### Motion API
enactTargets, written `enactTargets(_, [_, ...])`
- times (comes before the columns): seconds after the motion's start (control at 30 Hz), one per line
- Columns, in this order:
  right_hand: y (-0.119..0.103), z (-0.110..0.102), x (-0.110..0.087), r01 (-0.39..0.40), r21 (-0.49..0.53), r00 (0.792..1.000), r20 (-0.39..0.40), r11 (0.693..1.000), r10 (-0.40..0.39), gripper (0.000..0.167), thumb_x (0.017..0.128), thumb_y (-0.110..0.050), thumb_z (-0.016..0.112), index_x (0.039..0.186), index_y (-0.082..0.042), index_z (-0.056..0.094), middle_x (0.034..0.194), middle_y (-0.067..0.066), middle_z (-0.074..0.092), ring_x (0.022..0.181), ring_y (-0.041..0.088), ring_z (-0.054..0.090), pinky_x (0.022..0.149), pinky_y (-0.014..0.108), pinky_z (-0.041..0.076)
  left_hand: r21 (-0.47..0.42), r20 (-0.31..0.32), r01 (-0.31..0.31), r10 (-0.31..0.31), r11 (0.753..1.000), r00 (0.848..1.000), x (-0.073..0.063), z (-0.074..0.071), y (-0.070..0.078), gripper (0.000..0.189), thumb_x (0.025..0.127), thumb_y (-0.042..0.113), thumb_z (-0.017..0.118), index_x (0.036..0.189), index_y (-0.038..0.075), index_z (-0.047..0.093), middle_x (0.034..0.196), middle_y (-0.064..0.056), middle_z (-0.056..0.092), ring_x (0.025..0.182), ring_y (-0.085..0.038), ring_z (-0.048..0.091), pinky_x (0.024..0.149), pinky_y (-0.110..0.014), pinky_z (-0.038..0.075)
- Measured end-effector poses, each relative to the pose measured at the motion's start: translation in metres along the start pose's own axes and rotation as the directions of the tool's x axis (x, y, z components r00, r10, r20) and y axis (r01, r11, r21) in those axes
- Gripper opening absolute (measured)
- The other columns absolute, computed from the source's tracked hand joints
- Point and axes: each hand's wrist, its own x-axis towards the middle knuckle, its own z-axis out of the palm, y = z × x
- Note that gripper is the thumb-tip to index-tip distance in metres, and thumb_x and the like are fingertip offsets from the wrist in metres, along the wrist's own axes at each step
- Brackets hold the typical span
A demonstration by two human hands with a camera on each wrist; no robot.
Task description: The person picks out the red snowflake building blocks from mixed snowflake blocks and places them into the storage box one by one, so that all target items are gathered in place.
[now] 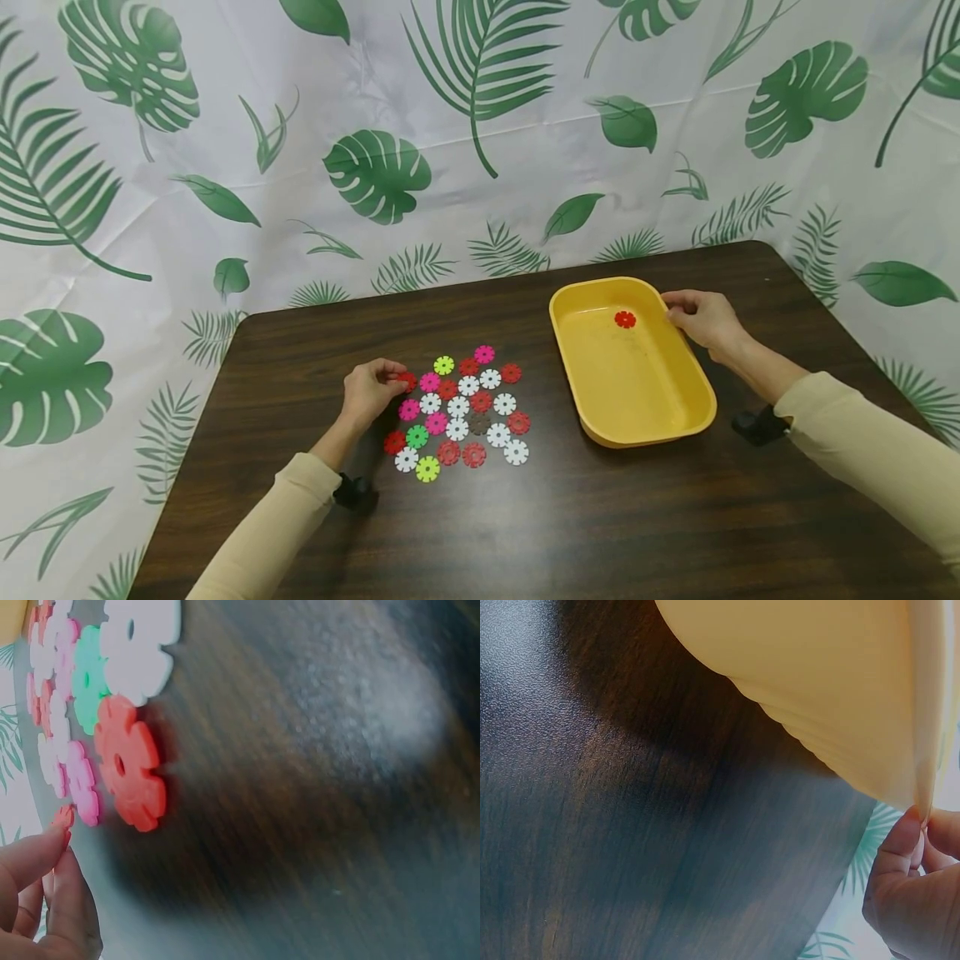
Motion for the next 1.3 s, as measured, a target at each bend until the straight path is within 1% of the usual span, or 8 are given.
enactTargets(0.23, [0.001, -0.002, -0.001, 0.009, 0.003, 1.000, -0.004, 1.000, -0.009, 0.041, 0.105, 0.001, 0.051, 0.143, 0.019, 0.047, 0.108, 0.024, 0.057, 0.083, 0.019, 0.057, 0.064, 0.013, 0.053, -0.091, 0.001, 0.036, -0.036, 0.995, 0.999, 0.002, 0.001, 0.006, 0.019, 0.090, -0.004, 0.076, 0.109, -0.007, 0.074, 0.100, -0.021, 0.074, 0.078, -0.009, 0.065, 0.067, -0.013, 0.050])
enactTargets(0.4, [0.002, -0.003, -0.001, 0.002, 0.010, 1.000, -0.004, 1.000, -0.002, 0.041, 0.106, 0.001, 0.050, 0.143, 0.018, 0.047, 0.110, 0.026, 0.057, 0.083, 0.018, 0.058, 0.064, 0.013, 0.054, -0.188, 0.035, 0.081, -0.076, 0.979, 0.997, 0.007, 0.002, 0.021, 0.023, 0.093, -0.002, 0.073, 0.115, -0.007, 0.072, 0.103, -0.019, 0.073, 0.080, -0.007, 0.062, 0.068, -0.012, 0.050])
enactTargets(0.5, [0.003, -0.003, -0.001, -0.002, 0.009, 1.000, -0.005, 1.000, 0.002, 0.041, 0.106, 0.001, 0.050, 0.143, 0.018, 0.047, 0.109, 0.025, 0.057, 0.083, 0.019, 0.058, 0.064, 0.013, 0.053, -0.261, 0.064, 0.101, -0.087, 0.960, 0.994, 0.010, 0.006, 0.034, 0.025, 0.094, -0.001, 0.072, 0.118, -0.006, 0.071, 0.099, -0.011, 0.071, 0.081, -0.005, 0.061, 0.069, -0.012, 0.051])
enactTargets(0.7, [0.003, -0.003, 0.000, 0.004, -0.001, 1.000, -0.005, 1.000, -0.004, 0.041, 0.105, 0.001, 0.051, 0.142, 0.018, 0.048, 0.104, 0.022, 0.058, 0.080, 0.018, 0.057, 0.063, 0.015, 0.053, -0.422, 0.142, 0.116, -0.060, 0.899, 0.988, 0.013, 0.019, 0.069, 0.027, 0.096, -0.002, 0.070, 0.122, -0.008, 0.068, 0.094, -0.002, 0.066, 0.080, -0.005, 0.061, 0.081, -0.022, 0.059])
enactTargets(0.83, [0.002, -0.002, 0.000, 0.005, 0.001, 1.000, -0.003, 1.000, -0.005, 0.041, 0.106, 0.000, 0.051, 0.142, 0.018, 0.048, 0.105, 0.023, 0.057, 0.080, 0.018, 0.057, 0.063, 0.014, 0.053, -0.497, 0.190, 0.128, -0.036, 0.858, 0.981, 0.015, 0.035, 0.097, 0.028, 0.096, -0.003, 0.069, 0.124, -0.009, 0.068, 0.090, 0.001, 0.063, 0.079, -0.006, 0.061, 0.082, -0.023, 0.059])
enactTargets(1.0, [0.001, -0.003, 0.001, 0.013, 0.002, 1.000, -0.006, 1.000, -0.013, 0.041, 0.105, 0.001, 0.052, 0.142, 0.019, 0.048, 0.103, 0.022, 0.056, 0.080, 0.019, 0.057, 0.062, 0.014, 0.053, -0.583, 0.236, 0.149, -0.009, 0.799, 0.972, 0.016, 0.065, 0.135, 0.028, 0.094, -0.007, 0.069, 0.122, -0.010, 0.068, 0.085, 0.003, 0.062, 0.073, -0.003, 0.062, 0.079, -0.021, 0.059])
enactTargets(1.13, [0.001, -0.003, 0.000, 0.013, 0.006, 1.000, -0.006, 1.000, -0.013, 0.041, 0.105, 0.001, 0.051, 0.142, 0.019, 0.048, 0.103, 0.022, 0.057, 0.078, 0.016, 0.058, 0.062, 0.015, 0.053, -0.614, 0.299, 0.177, 0.019, 0.770, 0.954, 0.013, 0.091, 0.165, 0.028, 0.095, -0.008, 0.069, 0.122, -0.011, 0.068, 0.086, 0.000, 0.062, 0.074, -0.005, 0.064, 0.093, -0.033, 0.060])
enactTargets(1.3, [0.000, 0.000, 0.000, 0.016, 0.012, 1.000, -0.009, 1.000, -0.016, 0.040, 0.105, 0.001, 0.052, 0.141, 0.018, 0.049, 0.106, 0.025, 0.058, 0.078, 0.016, 0.059, 0.062, 0.015, 0.053, -0.617, 0.352, 0.239, -0.009, 0.750, 0.936, 0.011, 0.123, 0.197, 0.026, 0.094, -0.006, 0.070, 0.121, -0.007, 0.071, 0.091, -0.004, 0.064, 0.078, -0.009, 0.064, 0.100, -0.040, 0.057])
